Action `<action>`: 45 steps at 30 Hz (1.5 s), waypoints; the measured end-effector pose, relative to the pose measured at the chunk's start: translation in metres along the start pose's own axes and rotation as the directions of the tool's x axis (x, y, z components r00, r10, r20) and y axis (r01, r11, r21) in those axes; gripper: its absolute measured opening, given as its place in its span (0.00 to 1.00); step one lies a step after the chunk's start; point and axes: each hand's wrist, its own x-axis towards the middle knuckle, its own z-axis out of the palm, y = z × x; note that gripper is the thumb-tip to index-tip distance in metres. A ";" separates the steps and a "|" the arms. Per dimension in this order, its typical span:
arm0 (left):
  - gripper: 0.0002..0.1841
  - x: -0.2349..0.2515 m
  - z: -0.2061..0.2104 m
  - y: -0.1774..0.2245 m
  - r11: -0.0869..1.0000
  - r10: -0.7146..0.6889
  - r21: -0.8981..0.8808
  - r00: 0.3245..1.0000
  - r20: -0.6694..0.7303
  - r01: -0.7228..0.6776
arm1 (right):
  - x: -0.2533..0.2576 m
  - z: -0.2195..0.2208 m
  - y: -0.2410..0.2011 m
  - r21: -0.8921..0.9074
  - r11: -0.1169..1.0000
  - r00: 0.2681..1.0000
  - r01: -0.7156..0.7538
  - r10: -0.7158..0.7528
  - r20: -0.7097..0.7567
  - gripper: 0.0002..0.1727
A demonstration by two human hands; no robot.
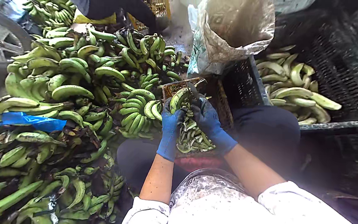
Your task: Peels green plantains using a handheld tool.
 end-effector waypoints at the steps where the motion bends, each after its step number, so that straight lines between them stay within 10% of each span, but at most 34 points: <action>1: 0.42 -0.003 -0.001 0.000 1.000 0.001 0.004 1.000 -0.010 -0.001 | 0.000 0.000 -0.003 -0.044 0.999 1.000 0.019 -0.020 -0.005 0.31; 11: 0.34 -0.002 -0.025 0.000 0.946 -0.093 -0.306 0.993 0.070 0.110 | -0.008 0.023 0.056 -0.140 0.948 0.859 -0.285 0.318 0.401 0.26; 20: 0.40 0.013 -0.047 0.053 0.873 0.379 -0.403 0.903 0.203 -0.275 | 0.022 -0.022 0.012 0.587 0.617 0.847 -0.525 0.449 0.285 0.23; 22: 0.34 0.026 -0.048 0.033 0.770 0.371 -0.632 0.866 0.334 -0.087 | 0.024 -0.037 0.001 0.640 0.641 0.902 -0.424 0.361 0.237 0.23; 24: 0.56 0.045 -0.031 0.021 0.571 0.319 -0.785 0.817 0.481 0.239 | 0.030 -0.050 -0.007 0.702 0.640 0.947 -0.314 0.259 0.189 0.24; 26: 0.45 0.048 -0.012 0.026 0.457 0.238 -0.827 0.851 0.469 0.327 | 0.031 -0.061 -0.014 0.738 0.616 0.959 -0.276 0.230 0.167 0.22; 32: 0.22 0.052 -0.017 0.052 0.823 0.305 -0.561 0.905 0.296 -0.094 | 0.020 -0.072 -0.026 0.636 0.766 0.996 -0.091 0.080 0.046 0.24; 45: 0.35 0.069 0.006 0.061 0.866 0.454 -0.398 0.809 0.372 -0.303 | 0.022 -0.063 -0.049 0.149 0.979 0.991 0.136 -0.134 -0.022 0.26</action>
